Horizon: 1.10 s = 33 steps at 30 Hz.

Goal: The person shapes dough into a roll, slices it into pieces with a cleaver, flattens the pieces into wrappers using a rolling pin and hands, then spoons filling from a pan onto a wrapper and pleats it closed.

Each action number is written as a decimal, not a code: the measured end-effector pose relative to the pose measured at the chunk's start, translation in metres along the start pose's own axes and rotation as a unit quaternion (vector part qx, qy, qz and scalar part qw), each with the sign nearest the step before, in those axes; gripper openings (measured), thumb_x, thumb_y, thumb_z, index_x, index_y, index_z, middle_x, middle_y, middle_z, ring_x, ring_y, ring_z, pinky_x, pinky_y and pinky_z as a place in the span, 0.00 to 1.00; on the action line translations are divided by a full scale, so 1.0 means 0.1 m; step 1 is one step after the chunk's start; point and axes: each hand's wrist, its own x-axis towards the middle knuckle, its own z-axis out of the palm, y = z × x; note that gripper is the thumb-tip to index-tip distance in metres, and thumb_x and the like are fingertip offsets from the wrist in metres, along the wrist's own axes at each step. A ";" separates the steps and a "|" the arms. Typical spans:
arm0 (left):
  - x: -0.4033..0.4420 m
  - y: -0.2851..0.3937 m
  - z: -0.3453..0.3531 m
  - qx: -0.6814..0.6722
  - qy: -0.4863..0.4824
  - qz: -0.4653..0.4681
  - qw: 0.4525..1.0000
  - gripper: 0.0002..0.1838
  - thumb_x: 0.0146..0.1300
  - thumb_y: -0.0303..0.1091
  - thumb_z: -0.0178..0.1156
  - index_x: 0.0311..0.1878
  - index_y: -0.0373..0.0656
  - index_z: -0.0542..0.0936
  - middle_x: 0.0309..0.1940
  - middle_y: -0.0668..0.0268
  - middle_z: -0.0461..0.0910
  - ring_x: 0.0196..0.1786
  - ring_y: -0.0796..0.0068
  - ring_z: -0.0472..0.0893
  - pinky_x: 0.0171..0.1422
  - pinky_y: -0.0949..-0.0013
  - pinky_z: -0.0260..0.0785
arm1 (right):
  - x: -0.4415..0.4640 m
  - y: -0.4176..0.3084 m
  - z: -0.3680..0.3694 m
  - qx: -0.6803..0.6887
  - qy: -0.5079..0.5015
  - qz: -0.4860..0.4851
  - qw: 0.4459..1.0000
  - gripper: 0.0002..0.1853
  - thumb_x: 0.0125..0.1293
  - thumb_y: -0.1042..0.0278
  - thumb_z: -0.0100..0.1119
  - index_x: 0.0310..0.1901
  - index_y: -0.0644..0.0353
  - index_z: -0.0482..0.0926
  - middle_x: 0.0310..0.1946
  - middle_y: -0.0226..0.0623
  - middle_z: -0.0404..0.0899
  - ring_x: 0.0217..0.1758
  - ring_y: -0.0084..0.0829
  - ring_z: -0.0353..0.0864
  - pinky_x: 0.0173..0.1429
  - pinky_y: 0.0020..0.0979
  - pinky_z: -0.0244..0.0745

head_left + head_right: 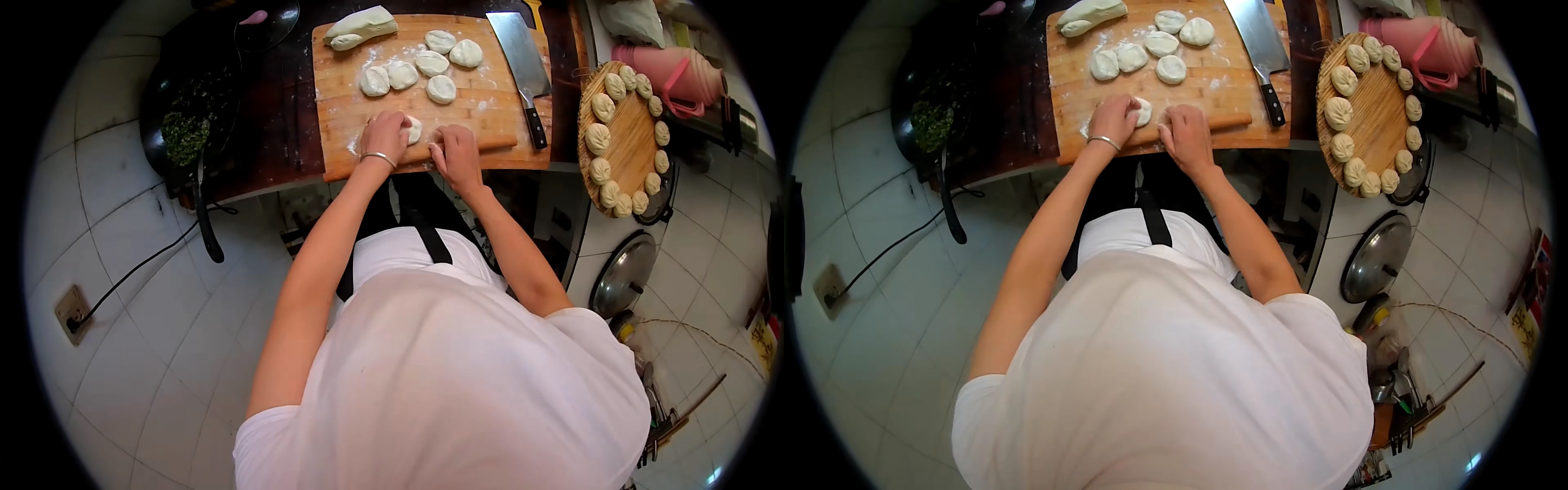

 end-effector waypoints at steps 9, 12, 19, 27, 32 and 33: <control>0.32 -0.17 -0.09 -0.066 -0.057 -0.036 0.996 0.12 0.53 0.31 0.64 0.42 0.44 0.78 0.39 0.58 0.79 0.47 0.57 0.78 0.53 0.57 0.70 | 1.07 -0.01 0.38 -0.192 0.095 0.055 0.975 0.34 0.63 0.50 0.55 0.69 0.52 0.60 0.70 0.49 0.52 0.73 0.54 0.48 0.70 0.60 0.44; 0.44 -0.21 -0.16 -0.041 -0.112 -0.072 0.990 0.10 0.55 0.30 0.62 0.41 0.42 0.78 0.39 0.57 0.80 0.44 0.54 0.79 0.52 0.59 0.72 | 0.92 -0.04 0.35 -0.159 0.075 0.018 0.984 0.33 0.64 0.51 0.54 0.69 0.53 0.60 0.70 0.50 0.52 0.74 0.52 0.48 0.71 0.57 0.45; 0.25 -0.31 -0.29 -0.026 -0.214 -0.109 0.970 0.10 0.53 0.29 0.61 0.40 0.40 0.79 0.39 0.56 0.82 0.47 0.54 0.80 0.54 0.58 0.71 | 0.21 -0.21 0.28 -0.207 -0.007 0.080 0.975 0.35 0.62 0.51 0.56 0.68 0.58 0.61 0.70 0.50 0.54 0.74 0.50 0.50 0.71 0.57 0.44; 0.41 -0.35 -0.04 0.011 -0.087 -0.014 0.996 0.11 0.52 0.25 0.61 0.41 0.40 0.80 0.35 0.55 0.81 0.41 0.57 0.80 0.49 0.61 0.73 | 0.31 -0.20 0.30 -0.148 0.020 0.058 0.987 0.33 0.65 0.50 0.53 0.69 0.53 0.59 0.70 0.49 0.52 0.75 0.51 0.48 0.72 0.56 0.43; 0.21 -0.45 -0.31 -0.096 -0.210 -0.190 0.954 0.10 0.53 0.30 0.61 0.39 0.42 0.82 0.40 0.53 0.82 0.47 0.53 0.80 0.54 0.59 0.72 | 0.24 -0.21 0.27 -0.174 0.005 0.062 0.983 0.35 0.64 0.49 0.53 0.70 0.53 0.59 0.70 0.49 0.52 0.74 0.50 0.48 0.71 0.56 0.44; 0.22 -0.40 -0.29 -0.044 -0.197 -0.156 0.967 0.10 0.52 0.32 0.62 0.39 0.42 0.82 0.39 0.53 0.82 0.46 0.53 0.80 0.54 0.59 0.72 | 0.62 -0.26 0.30 -0.178 0.038 0.039 0.983 0.34 0.64 0.49 0.53 0.69 0.54 0.60 0.70 0.49 0.53 0.74 0.50 0.48 0.71 0.56 0.44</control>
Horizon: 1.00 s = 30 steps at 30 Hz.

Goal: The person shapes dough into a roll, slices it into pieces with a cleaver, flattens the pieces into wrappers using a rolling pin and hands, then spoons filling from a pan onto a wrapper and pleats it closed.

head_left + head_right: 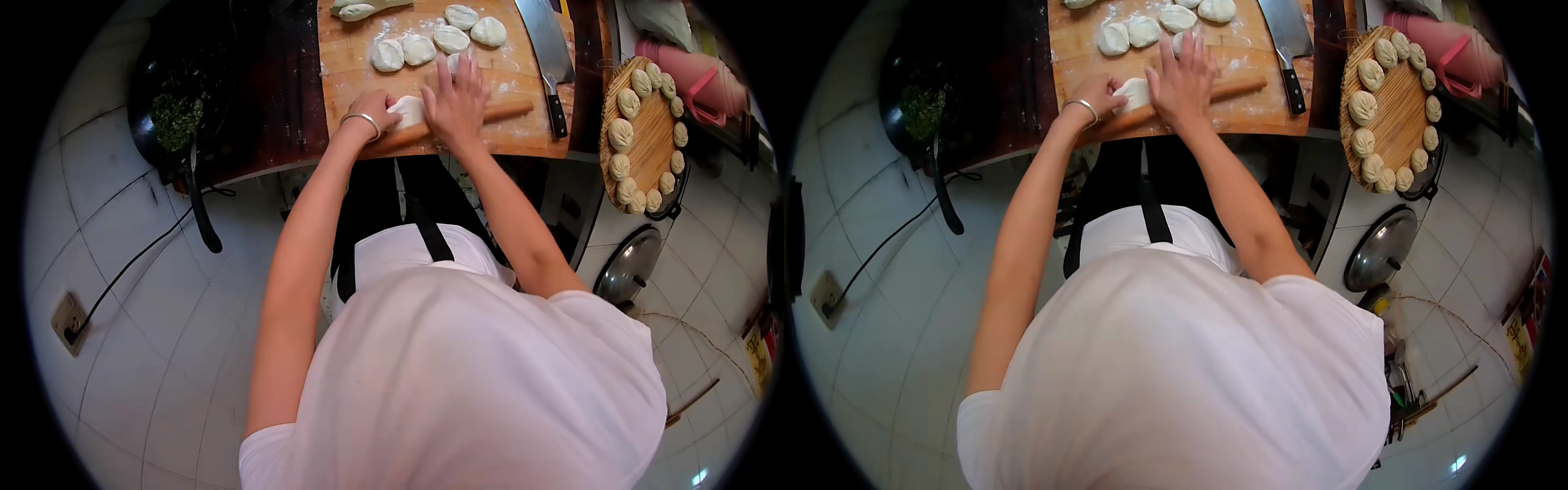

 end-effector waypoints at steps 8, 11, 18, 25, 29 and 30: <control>-0.08 -0.08 0.05 -0.002 0.104 0.013 0.995 0.10 0.56 0.31 0.60 0.43 0.43 0.78 0.40 0.52 0.81 0.46 0.50 0.79 0.53 0.56 0.71 | -0.65 0.13 -0.02 0.007 -0.078 0.016 0.997 0.35 0.60 0.48 0.57 0.66 0.55 0.64 0.69 0.48 0.56 0.73 0.48 0.52 0.70 0.54 0.45; -0.07 -0.21 0.06 -0.013 0.080 -0.032 0.996 0.13 0.56 0.34 0.62 0.44 0.41 0.79 0.39 0.52 0.82 0.44 0.53 0.81 0.51 0.60 0.72 | -0.51 0.09 0.04 -0.031 -0.050 0.003 0.998 0.35 0.60 0.48 0.57 0.66 0.54 0.64 0.70 0.47 0.55 0.73 0.48 0.51 0.70 0.55 0.44; -0.02 0.12 -0.05 0.094 0.112 0.040 0.988 0.15 0.59 0.40 0.62 0.44 0.39 0.80 0.44 0.51 0.81 0.50 0.51 0.79 0.55 0.55 0.71 | 0.05 -0.05 0.10 0.028 0.014 -0.024 0.999 0.34 0.63 0.48 0.54 0.67 0.54 0.63 0.69 0.47 0.56 0.73 0.48 0.52 0.71 0.56 0.45; -0.12 -0.08 -0.09 0.100 0.004 0.035 0.994 0.18 0.56 0.42 0.62 0.46 0.40 0.80 0.42 0.50 0.82 0.47 0.50 0.80 0.53 0.57 0.71 | 0.05 -0.11 0.08 -0.001 0.005 -0.013 1.000 0.33 0.63 0.47 0.54 0.67 0.51 0.63 0.69 0.46 0.56 0.73 0.46 0.52 0.70 0.54 0.46; -0.04 0.04 -0.07 0.115 0.064 0.016 0.991 0.17 0.55 0.43 0.63 0.43 0.40 0.81 0.39 0.49 0.82 0.44 0.49 0.80 0.51 0.56 0.71 | 0.30 -0.14 0.23 0.014 0.028 -0.015 0.999 0.33 0.63 0.48 0.55 0.67 0.53 0.64 0.70 0.46 0.56 0.74 0.45 0.50 0.71 0.53 0.45; -0.06 -0.02 -0.04 0.100 0.109 0.024 0.989 0.17 0.56 0.43 0.62 0.42 0.39 0.81 0.38 0.49 0.82 0.44 0.49 0.80 0.51 0.56 0.72 | 0.06 -0.12 0.11 0.002 0.017 -0.032 0.999 0.33 0.62 0.48 0.56 0.66 0.53 0.65 0.70 0.45 0.55 0.74 0.45 0.51 0.71 0.53 0.45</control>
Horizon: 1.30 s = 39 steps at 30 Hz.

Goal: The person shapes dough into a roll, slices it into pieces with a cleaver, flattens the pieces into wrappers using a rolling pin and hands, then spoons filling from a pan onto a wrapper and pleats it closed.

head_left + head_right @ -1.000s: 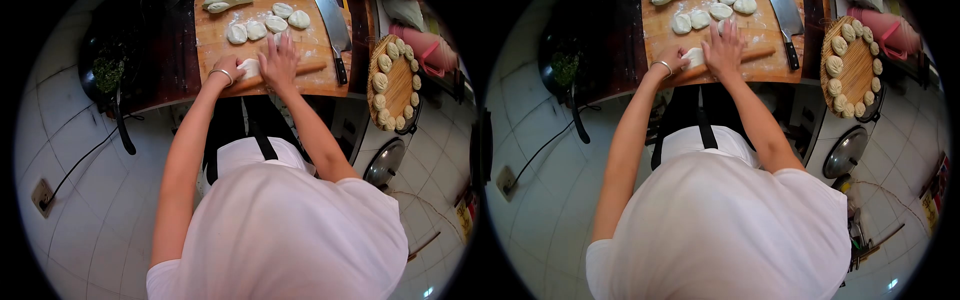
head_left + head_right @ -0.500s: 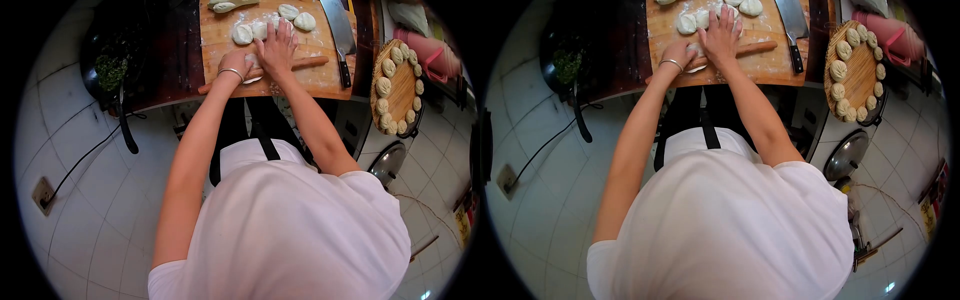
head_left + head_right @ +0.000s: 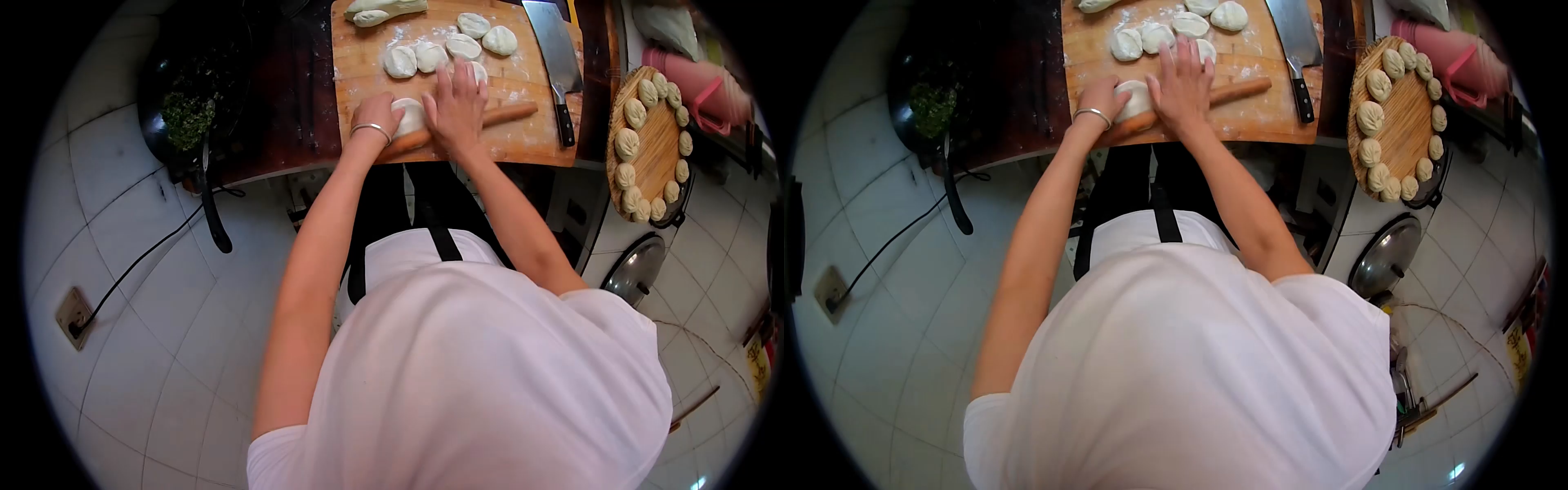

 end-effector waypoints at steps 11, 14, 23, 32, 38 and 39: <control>-0.09 -0.07 -0.01 -0.011 -0.077 -0.050 0.996 0.23 0.54 0.46 0.64 0.51 0.46 0.81 0.48 0.52 0.81 0.52 0.52 0.79 0.58 0.58 0.71 | -0.12 -0.08 -0.06 0.032 -0.014 0.013 0.999 0.34 0.60 0.49 0.59 0.66 0.55 0.64 0.70 0.47 0.54 0.74 0.45 0.50 0.70 0.51 0.47; 0.00 -0.26 -0.15 -0.062 -0.023 -0.047 0.997 0.22 0.53 0.47 0.65 0.47 0.43 0.82 0.45 0.52 0.82 0.48 0.52 0.81 0.55 0.58 0.72 | -0.77 0.05 -0.26 0.038 -0.065 0.037 0.996 0.33 0.58 0.53 0.61 0.64 0.55 0.66 0.68 0.48 0.57 0.72 0.48 0.52 0.71 0.48 0.47; 0.76 -0.12 -0.51 0.021 0.298 0.090 0.950 0.11 0.56 0.32 0.61 0.43 0.46 0.81 0.39 0.59 0.82 0.47 0.57 0.79 0.57 0.59 0.69 | -0.69 0.36 -0.25 0.051 -0.037 0.020 0.998 0.25 0.57 0.59 0.59 0.57 0.54 0.72 0.46 0.37 0.71 0.53 0.38 0.69 0.61 0.41 0.58; -0.05 0.37 0.30 -0.105 0.149 0.017 0.983 0.17 0.52 0.34 0.66 0.46 0.43 0.79 0.41 0.56 0.78 0.45 0.55 0.78 0.50 0.57 0.71 | -0.73 0.59 -0.34 0.062 -0.032 0.039 0.997 0.27 0.57 0.61 0.60 0.59 0.55 0.69 0.51 0.39 0.70 0.55 0.41 0.68 0.61 0.43 0.59; -0.32 0.31 0.36 -0.066 0.035 0.046 0.996 0.16 0.52 0.36 0.67 0.45 0.45 0.80 0.40 0.56 0.78 0.44 0.54 0.77 0.51 0.58 0.70 | -0.34 0.29 -0.22 -0.044 -0.050 0.070 0.995 0.34 0.61 0.50 0.58 0.67 0.50 0.62 0.69 0.47 0.53 0.73 0.51 0.48 0.68 0.60 0.45; -0.28 0.33 0.30 -0.011 0.070 0.071 0.995 0.16 0.52 0.36 0.67 0.44 0.46 0.80 0.39 0.56 0.78 0.44 0.54 0.76 0.52 0.59 0.70 | -0.09 0.23 -0.17 -0.047 -0.028 0.079 0.995 0.34 0.62 0.49 0.58 0.67 0.50 0.61 0.69 0.48 0.53 0.73 0.51 0.48 0.69 0.59 0.44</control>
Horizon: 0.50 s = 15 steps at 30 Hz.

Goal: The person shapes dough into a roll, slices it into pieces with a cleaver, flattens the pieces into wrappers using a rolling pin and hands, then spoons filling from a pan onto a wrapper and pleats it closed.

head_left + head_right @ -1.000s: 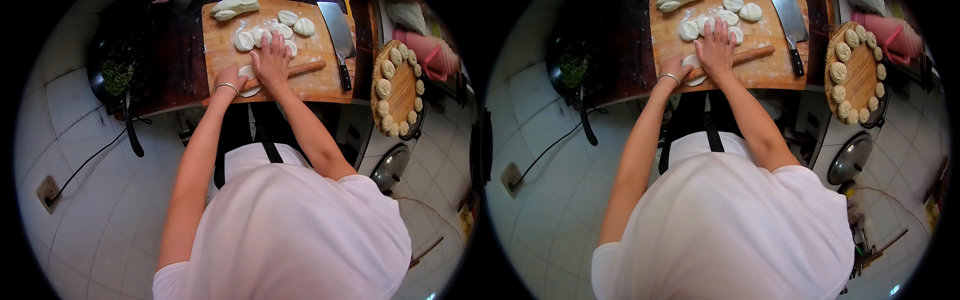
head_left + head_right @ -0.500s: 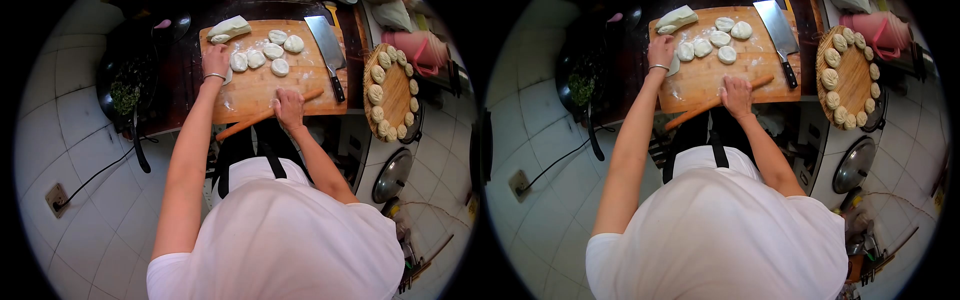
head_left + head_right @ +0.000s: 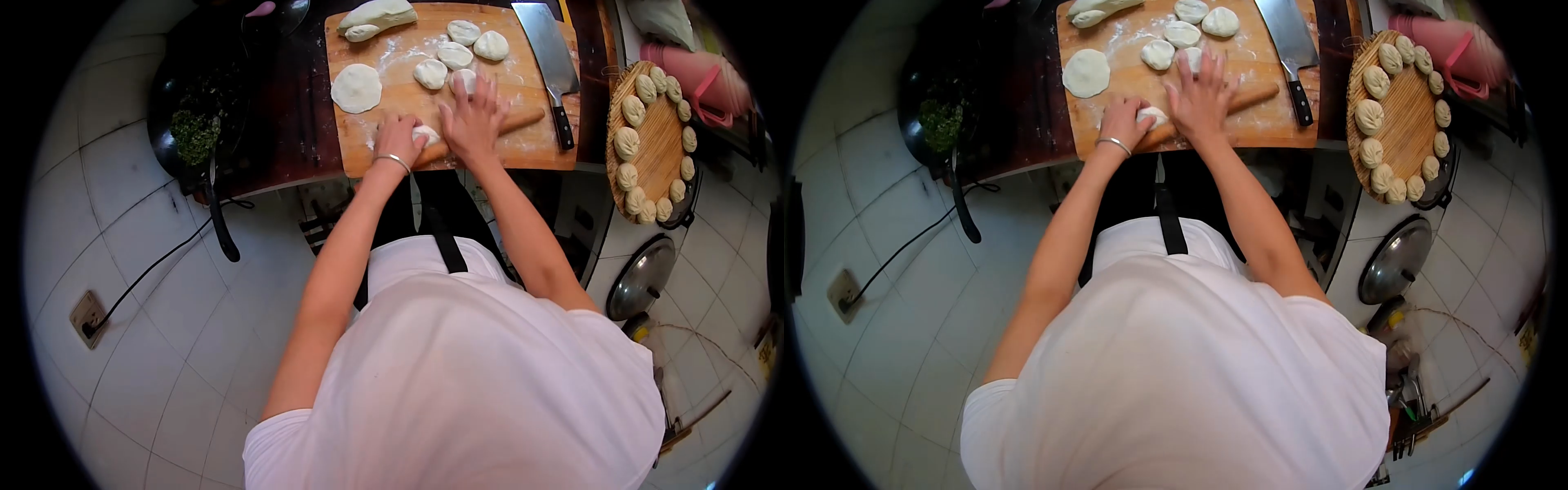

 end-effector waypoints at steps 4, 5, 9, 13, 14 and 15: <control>0.31 -0.05 -0.05 0.009 -0.057 0.090 0.994 0.12 0.55 0.32 0.63 0.43 0.46 0.80 0.40 0.56 0.78 0.46 0.53 0.76 0.54 0.58 0.69 | 0.52 -0.10 0.24 0.074 0.067 -0.048 0.994 0.35 0.63 0.49 0.56 0.69 0.52 0.59 0.70 0.48 0.52 0.74 0.48 0.47 0.71 0.55 0.44; 0.31 -0.09 -0.03 0.010 -0.046 0.095 0.994 0.10 0.56 0.30 0.62 0.43 0.44 0.80 0.39 0.57 0.79 0.46 0.54 0.77 0.54 0.58 0.69 | 0.41 -0.07 0.20 0.104 0.046 -0.084 0.990 0.35 0.63 0.51 0.57 0.69 0.54 0.60 0.70 0.48 0.53 0.75 0.48 0.48 0.72 0.51 0.47; 0.12 -0.31 0.06 -0.131 -0.026 -0.065 0.989 0.11 0.54 0.31 0.64 0.41 0.41 0.79 0.39 0.56 0.80 0.46 0.54 0.79 0.51 0.58 0.71 | -0.64 0.23 0.00 0.079 -0.050 -0.031 0.995 0.36 0.59 0.52 0.59 0.68 0.52 0.63 0.69 0.50 0.55 0.74 0.51 0.51 0.72 0.53 0.45; 0.08 -0.18 -0.09 -0.095 -0.207 -0.107 0.968 0.15 0.55 0.41 0.66 0.42 0.43 0.82 0.40 0.57 0.80 0.47 0.56 0.79 0.54 0.59 0.71 | -0.27 0.02 0.03 0.050 -0.011 -0.017 0.999 0.34 0.63 0.50 0.54 0.69 0.51 0.61 0.71 0.52 0.52 0.75 0.51 0.49 0.72 0.57 0.41; 0.13 -0.14 -0.04 -0.095 -0.206 -0.109 0.968 0.15 0.55 0.41 0.66 0.42 0.43 0.82 0.40 0.57 0.80 0.47 0.56 0.79 0.54 0.59 0.71 | 0.02 -0.11 0.05 0.033 0.017 -0.024 0.999 0.35 0.63 0.47 0.54 0.70 0.51 0.60 0.72 0.51 0.51 0.75 0.51 0.48 0.72 0.58 0.41; 0.19 -0.09 -0.01 -0.032 -0.128 -0.061 0.989 0.14 0.56 0.41 0.65 0.42 0.43 0.82 0.40 0.56 0.80 0.47 0.55 0.79 0.54 0.59 0.71 | 0.26 -0.19 0.13 0.050 0.036 -0.012 0.998 0.36 0.64 0.46 0.54 0.70 0.53 0.58 0.71 0.50 0.52 0.74 0.51 0.49 0.72 0.58 0.42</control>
